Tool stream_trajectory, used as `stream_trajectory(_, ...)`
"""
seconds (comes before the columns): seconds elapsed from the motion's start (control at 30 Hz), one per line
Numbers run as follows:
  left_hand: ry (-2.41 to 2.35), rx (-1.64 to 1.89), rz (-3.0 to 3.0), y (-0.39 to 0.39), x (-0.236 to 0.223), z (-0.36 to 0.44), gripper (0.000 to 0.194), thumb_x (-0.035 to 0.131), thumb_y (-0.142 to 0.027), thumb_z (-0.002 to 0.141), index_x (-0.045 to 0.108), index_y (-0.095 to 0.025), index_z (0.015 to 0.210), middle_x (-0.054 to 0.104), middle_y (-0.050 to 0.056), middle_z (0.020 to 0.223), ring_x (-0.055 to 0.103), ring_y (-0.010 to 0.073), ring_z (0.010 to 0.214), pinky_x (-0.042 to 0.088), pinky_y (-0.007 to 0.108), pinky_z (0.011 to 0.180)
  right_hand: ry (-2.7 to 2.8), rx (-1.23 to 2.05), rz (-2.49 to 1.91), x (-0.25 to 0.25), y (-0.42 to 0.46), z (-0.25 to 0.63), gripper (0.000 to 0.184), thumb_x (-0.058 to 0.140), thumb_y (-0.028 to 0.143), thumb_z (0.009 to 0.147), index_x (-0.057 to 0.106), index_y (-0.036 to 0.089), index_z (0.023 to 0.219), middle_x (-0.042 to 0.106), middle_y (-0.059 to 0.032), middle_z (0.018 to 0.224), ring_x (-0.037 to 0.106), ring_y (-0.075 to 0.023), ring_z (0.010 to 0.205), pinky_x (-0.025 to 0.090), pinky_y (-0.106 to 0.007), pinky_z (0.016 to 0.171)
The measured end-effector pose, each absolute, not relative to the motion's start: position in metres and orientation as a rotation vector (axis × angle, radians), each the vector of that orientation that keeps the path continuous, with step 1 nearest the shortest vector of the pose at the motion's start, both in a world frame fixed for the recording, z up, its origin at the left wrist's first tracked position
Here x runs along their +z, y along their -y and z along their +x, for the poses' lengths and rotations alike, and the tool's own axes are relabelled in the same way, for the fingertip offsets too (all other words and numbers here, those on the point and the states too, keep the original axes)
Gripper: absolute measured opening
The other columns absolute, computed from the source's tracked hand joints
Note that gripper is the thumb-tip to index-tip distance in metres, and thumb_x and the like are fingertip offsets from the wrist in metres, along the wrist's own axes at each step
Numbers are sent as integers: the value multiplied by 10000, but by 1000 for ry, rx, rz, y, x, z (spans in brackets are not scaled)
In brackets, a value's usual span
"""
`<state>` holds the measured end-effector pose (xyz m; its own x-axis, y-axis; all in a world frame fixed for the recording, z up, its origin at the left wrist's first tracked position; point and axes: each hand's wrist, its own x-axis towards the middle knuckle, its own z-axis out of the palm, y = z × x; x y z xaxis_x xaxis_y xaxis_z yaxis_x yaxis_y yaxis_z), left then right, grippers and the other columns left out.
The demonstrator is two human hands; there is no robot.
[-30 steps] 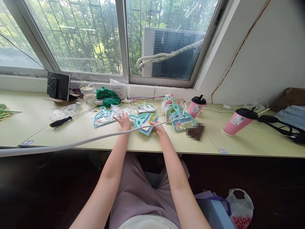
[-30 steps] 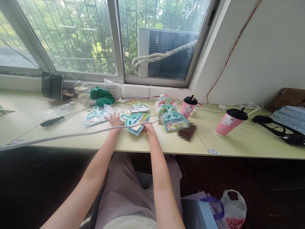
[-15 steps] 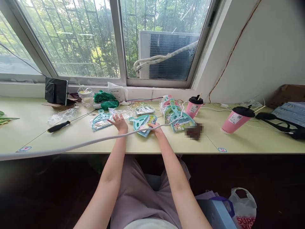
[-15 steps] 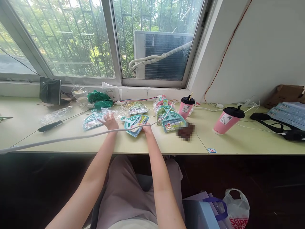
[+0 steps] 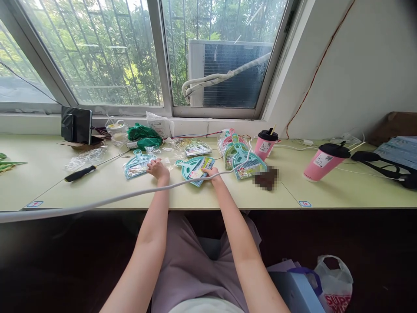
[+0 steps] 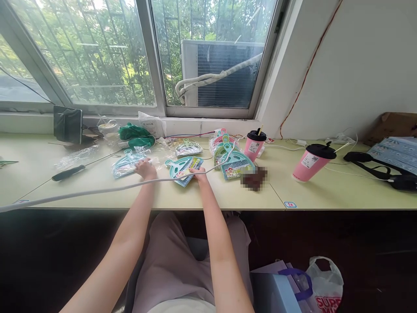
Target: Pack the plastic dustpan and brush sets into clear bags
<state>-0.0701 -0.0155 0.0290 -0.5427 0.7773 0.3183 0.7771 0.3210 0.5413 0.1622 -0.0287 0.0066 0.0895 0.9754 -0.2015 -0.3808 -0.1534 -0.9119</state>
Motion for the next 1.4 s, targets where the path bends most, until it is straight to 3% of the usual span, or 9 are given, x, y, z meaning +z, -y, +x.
stream_trajectory(0.17,-2628,1049,1550,13,27,-72,268,501,-20,828,662,-161,990,552,158,1234,436,351,1209,454,502,909,741,1408,-1100,6,27,162,230,762,-4,628,624,147,736,727,-41,734,712,-204,752,620,-324,696)
stream_trajectory(0.3,-2608,1088,1622,14,26,-72,238,464,-47,853,676,-146,900,598,162,1161,445,365,1182,441,518,895,748,1411,-1091,5,28,161,227,760,0,634,633,140,759,732,-45,747,714,-204,742,624,-337,699)
stream_trajectory(0.43,-2595,1241,1683,18,28,-70,227,468,-150,882,693,-142,910,643,168,1098,452,376,1186,356,584,975,751,1419,-1076,5,28,161,228,779,29,637,641,142,779,732,-45,740,717,-209,740,626,-347,709)
stream_trajectory(0.6,-2424,1651,1811,20,29,-62,163,506,-206,882,667,-191,861,656,122,1169,448,341,1227,169,646,1108,755,1435,-1023,4,29,161,214,784,36,646,641,148,760,732,-39,722,717,-199,731,623,-321,700)
stream_trajectory(0.8,-1947,1974,2122,20,29,-48,100,539,-222,918,635,-213,892,635,100,1111,474,274,1208,78,617,1174,716,1498,-907,3,29,158,200,777,51,649,648,145,771,746,-41,755,717,-180,738,613,-290,696)
stream_trajectory(1.03,-1591,2095,2243,22,34,-40,114,512,-252,946,601,-224,881,552,112,1141,476,254,1207,314,519,1125,561,1440,-827,3,36,141,233,786,127,648,619,189,797,731,2,731,703,-166,714,593,-258,627)
stream_trajectory(1.27,-1466,2381,1971,29,42,-36,161,493,-316,968,588,-217,883,372,88,1366,334,240,1387,335,492,1145,562,1541,-647,11,42,134,198,757,149,697,644,177,857,758,-15,843,712,-161,751,601,-270,691)
stream_trajectory(1.4,-1572,2462,1819,33,46,-37,173,478,-314,972,575,-225,860,368,89,1375,336,221,1394,387,452,1122,671,1640,-609,16,47,134,219,771,138,691,661,153,880,763,-44,884,719,-173,774,601,-272,713)
